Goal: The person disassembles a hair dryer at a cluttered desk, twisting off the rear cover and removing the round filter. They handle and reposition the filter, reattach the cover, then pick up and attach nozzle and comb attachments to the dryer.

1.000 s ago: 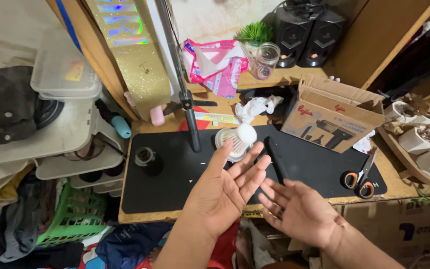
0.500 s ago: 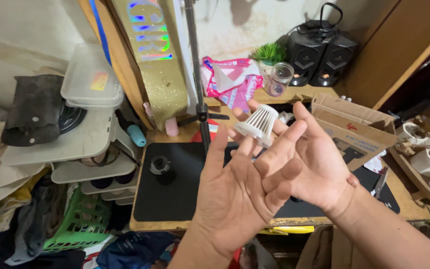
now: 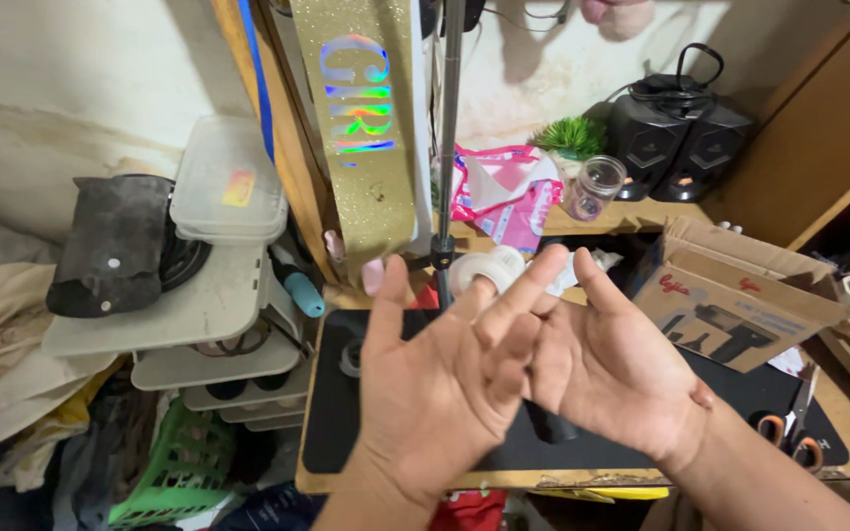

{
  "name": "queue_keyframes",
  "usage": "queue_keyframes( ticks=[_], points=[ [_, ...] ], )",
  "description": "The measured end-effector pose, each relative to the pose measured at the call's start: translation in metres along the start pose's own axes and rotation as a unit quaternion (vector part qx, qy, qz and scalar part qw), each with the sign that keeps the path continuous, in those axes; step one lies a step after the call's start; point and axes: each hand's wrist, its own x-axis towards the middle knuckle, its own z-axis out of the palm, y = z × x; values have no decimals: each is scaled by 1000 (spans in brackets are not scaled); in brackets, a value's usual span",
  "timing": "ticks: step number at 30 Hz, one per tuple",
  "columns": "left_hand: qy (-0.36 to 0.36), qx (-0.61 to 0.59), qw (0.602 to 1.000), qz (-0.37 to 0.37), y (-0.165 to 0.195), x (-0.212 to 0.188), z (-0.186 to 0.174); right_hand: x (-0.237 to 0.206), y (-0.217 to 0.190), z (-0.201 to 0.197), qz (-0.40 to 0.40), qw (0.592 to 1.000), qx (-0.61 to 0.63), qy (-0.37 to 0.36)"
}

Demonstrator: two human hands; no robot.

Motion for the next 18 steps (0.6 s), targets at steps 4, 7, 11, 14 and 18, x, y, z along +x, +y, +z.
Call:
queue_keyframes(
  ticks=[4,7,11,14,18],
  points=[
    [45,27,998,-25,29,-6,2,5,3,11,-14,996,-63,56],
    [107,97,989,-41,40,-9,0,2,4,16,-24,997,-67,-7],
    [180,300,931,-107,52,-6,-2,-4,4,17,-4,992,-115,41],
    [280,435,835,-187,56,0,-3,-5,6,17,16,992,-110,60],
    [335,504,773,-190,53,1,-7,-9,12,16,10,974,-180,136]
  ],
)
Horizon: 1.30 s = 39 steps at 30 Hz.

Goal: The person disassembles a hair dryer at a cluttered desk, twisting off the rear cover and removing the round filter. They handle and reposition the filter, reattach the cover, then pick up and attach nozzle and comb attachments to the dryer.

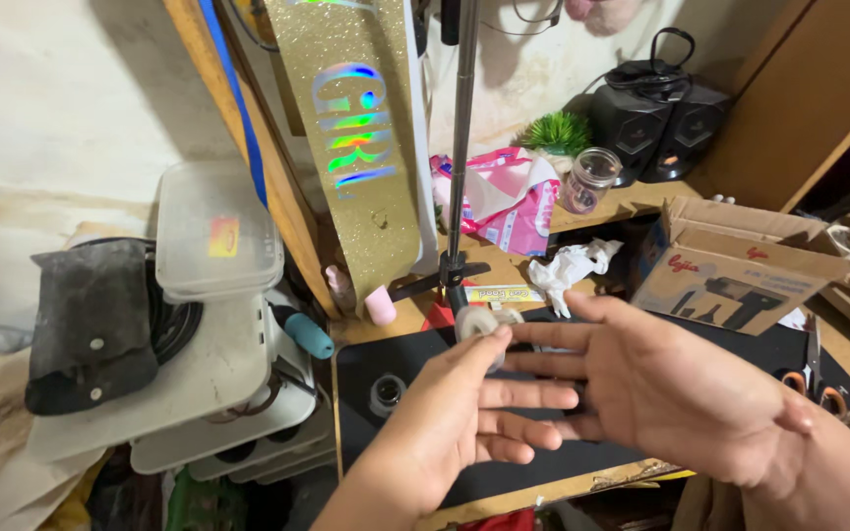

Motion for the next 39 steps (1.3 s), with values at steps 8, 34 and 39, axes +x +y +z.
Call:
queue_keyframes(
  ticks=[8,34,39],
  points=[
    [-14,101,990,-96,-6,-1,-1,-1,0,-1,131,930,-264,220],
    [92,-120,988,34,-29,4,88,-27,-45,-65,91,942,-296,128],
    [112,-246,962,38,-46,10,100,-38,-43,-64,100,927,-308,191]
  ],
)
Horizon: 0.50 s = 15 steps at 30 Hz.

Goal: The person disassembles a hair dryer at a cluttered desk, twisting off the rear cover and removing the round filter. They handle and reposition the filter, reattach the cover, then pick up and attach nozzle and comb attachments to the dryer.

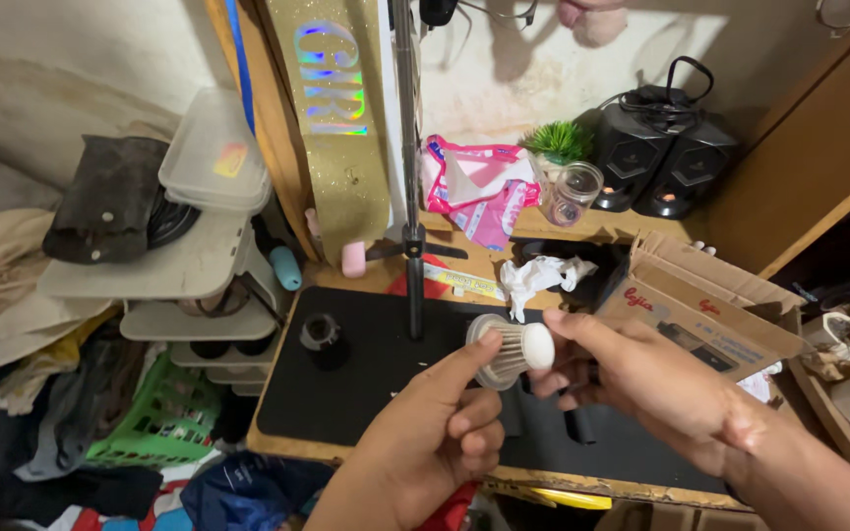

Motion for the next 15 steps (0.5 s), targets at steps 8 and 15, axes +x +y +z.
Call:
queue_keyframes(
  ticks=[8,15],
  points=[
    [-41,-29,998,32,-26,-3,-10,-2,17,7,-82,969,123,-195],
    [-20,-58,996,66,-26,-15,-21,-9,8,29,-18,993,66,-97]
  ],
)
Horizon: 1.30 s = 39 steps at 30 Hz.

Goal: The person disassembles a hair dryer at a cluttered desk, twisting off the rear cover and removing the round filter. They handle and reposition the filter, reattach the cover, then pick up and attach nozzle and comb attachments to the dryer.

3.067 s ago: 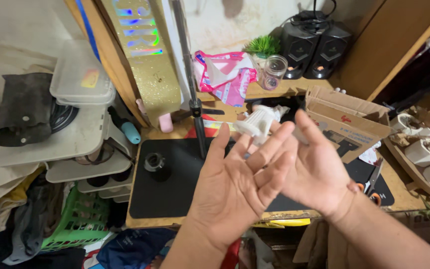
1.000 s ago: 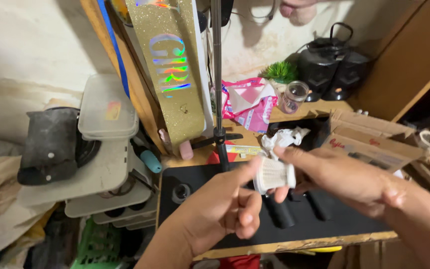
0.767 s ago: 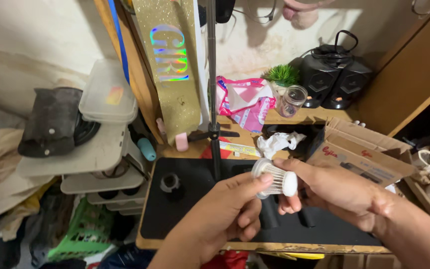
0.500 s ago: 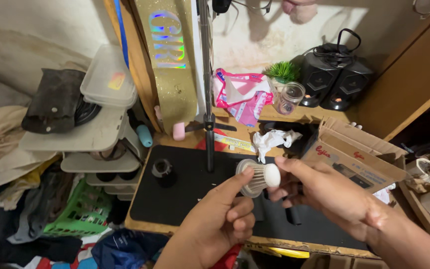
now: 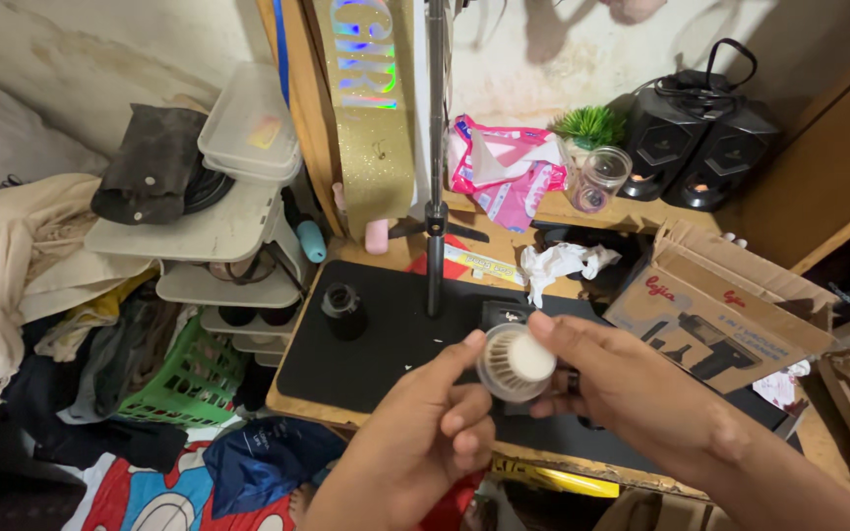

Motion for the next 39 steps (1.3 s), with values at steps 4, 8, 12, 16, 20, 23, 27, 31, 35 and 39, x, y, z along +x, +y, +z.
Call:
queue_keyframes(
  ticks=[4,8,12,16,20,23,27,31,35,39],
  points=[
    [94,147,983,53,13,-10,8,0,-7,13,-18,999,4,30],
    [125,275,944,135,14,-10,17,3,-13,24,-40,998,-5,39],
    [134,325,914,202,17,-4,11,9,-14,32,-50,997,27,46],
    [144,313,915,209,27,2,-2,15,-8,36,-60,993,96,24],
    [151,250,942,164,43,3,-14,18,-4,39,-103,987,122,-15],
    [123,209,953,184,54,6,-19,19,-5,42,-136,982,128,-30],
    [148,175,955,186,74,10,-27,21,-7,49,-140,979,147,3],
    [98,209,958,168,91,10,-30,25,-2,58,-173,977,113,47],
    [87,242,957,137,99,12,-26,31,3,65,-168,981,33,92],
    [57,286,944,156,101,14,-23,34,4,69,-145,982,21,119]
  ],
)
